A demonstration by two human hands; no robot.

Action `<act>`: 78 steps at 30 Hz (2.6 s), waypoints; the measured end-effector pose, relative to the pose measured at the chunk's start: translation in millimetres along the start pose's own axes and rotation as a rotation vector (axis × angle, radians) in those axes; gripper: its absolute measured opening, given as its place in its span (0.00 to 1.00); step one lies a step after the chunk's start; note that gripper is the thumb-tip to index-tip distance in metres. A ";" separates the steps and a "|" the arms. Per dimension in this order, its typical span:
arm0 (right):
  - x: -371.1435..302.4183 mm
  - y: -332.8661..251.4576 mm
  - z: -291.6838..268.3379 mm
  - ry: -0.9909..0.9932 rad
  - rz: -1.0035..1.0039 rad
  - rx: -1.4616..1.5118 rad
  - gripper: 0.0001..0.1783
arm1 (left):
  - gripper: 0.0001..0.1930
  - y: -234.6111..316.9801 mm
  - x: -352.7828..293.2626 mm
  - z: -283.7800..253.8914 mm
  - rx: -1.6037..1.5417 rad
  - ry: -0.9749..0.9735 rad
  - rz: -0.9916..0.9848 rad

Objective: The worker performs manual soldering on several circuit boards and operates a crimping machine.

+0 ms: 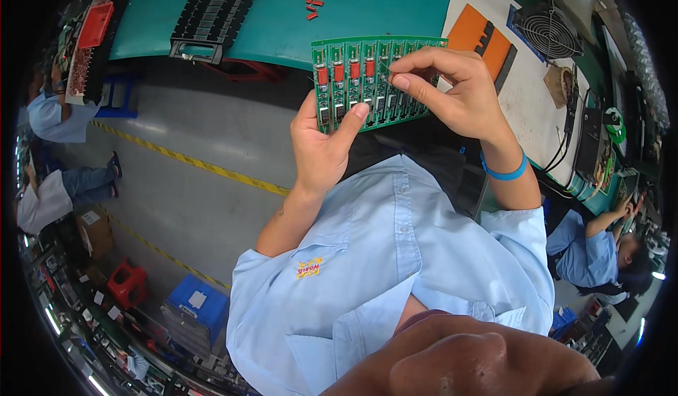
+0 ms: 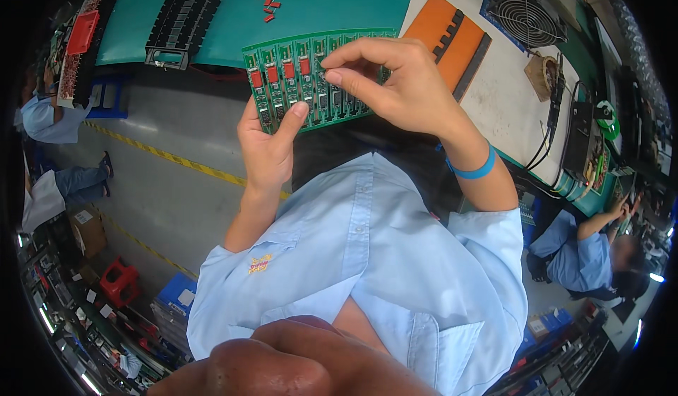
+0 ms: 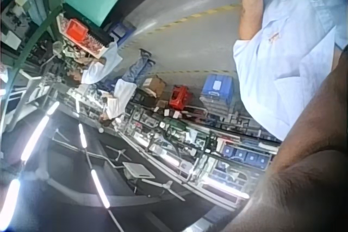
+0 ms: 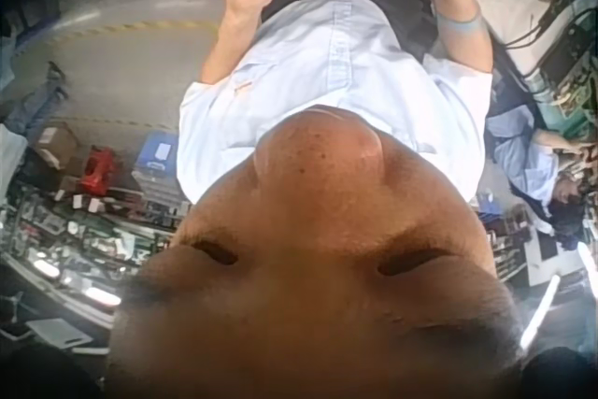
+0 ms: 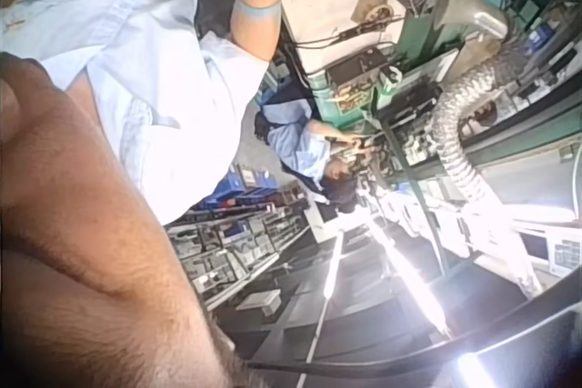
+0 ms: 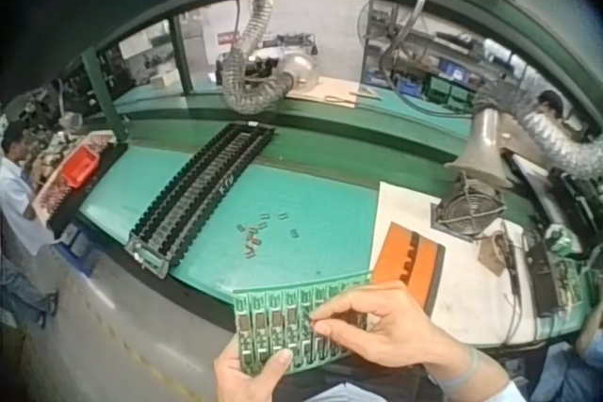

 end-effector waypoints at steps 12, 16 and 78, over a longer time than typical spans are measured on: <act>8.3 -0.7 -6.3 0.083 0.136 0.087 0.09 | 0.16 14.2 0.6 6.9 0.258 0.017 -0.061; 22.9 0.2 -1.7 -0.021 0.205 -0.041 0.06 | 0.13 10.8 -2.0 4.8 0.133 0.076 0.097; 171.3 87.3 -83.2 0.094 0.055 -0.365 0.11 | 0.14 8.9 -28.1 -54.4 -0.327 0.253 0.032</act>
Point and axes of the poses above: each hand's wrist, its own x-axis towards the middle knuckle, its own z-axis out of the palm, y = z × x, the point moved 6 cm from there along x, towards the middle knuckle, and after that the axes turned 11 degrees about x, right-handed, at the moved point
